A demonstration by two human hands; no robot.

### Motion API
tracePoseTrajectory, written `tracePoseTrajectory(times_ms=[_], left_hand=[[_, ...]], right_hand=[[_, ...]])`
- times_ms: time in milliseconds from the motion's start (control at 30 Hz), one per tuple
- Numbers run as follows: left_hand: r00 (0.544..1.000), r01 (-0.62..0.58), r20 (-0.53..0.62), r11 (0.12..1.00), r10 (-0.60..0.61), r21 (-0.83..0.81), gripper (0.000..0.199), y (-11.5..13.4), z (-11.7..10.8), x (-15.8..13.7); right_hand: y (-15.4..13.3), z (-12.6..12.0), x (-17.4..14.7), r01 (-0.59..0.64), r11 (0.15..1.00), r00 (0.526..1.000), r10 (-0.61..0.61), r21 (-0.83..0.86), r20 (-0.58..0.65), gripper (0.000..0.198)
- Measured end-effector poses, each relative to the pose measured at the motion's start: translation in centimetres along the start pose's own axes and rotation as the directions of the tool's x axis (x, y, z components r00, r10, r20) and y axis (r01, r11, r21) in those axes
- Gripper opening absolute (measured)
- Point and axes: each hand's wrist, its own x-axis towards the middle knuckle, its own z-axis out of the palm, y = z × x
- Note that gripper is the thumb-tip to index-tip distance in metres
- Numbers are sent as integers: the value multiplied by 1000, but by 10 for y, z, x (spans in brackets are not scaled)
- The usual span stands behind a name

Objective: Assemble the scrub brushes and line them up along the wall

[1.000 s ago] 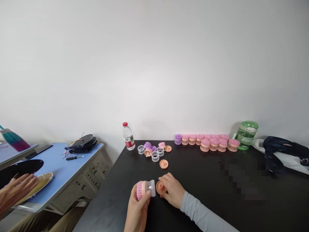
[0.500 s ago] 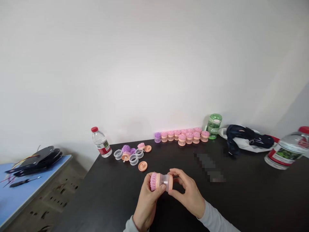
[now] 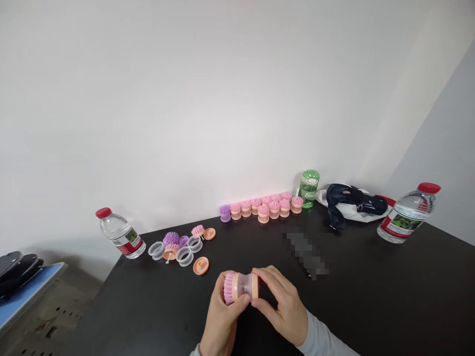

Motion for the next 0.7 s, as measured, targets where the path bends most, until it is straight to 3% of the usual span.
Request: tracePoseTrajectory(times_ms=[100, 200, 267, 333, 467, 567, 700], left_hand=[[994, -110, -5, 990, 111, 89, 49, 0, 4, -4], [973, -226, -7, 953, 232, 204, 51, -2, 5, -6], [970, -239, 22, 939, 241, 247, 49, -3, 4, -7], [979, -204, 24, 950, 204, 237, 49, -3, 2, -7], [990, -121, -63, 985, 130, 126, 46, 1, 3, -7], [990, -113, -79, 991, 118, 68, 48, 4, 5, -8], [994, -87, -58, 994, 91, 62, 54, 5, 5, -10]], right_hand=[[-5, 0, 1, -140, 990, 989, 139, 29, 44, 44], [-7, 1, 1, -374, 908, 924, 345, 190, 167, 59], [-5, 1, 1, -443, 862, 891, 394, 246, 225, 65], [-2, 1, -1, -404, 880, 910, 360, 251, 204, 71], [0, -2, -3, -210, 937, 977, 191, 281, 92, 80], [-3, -3, -3, -146, 959, 988, 128, 242, 89, 71], [-4, -3, -4, -161, 971, 985, 148, 175, 89, 53]])
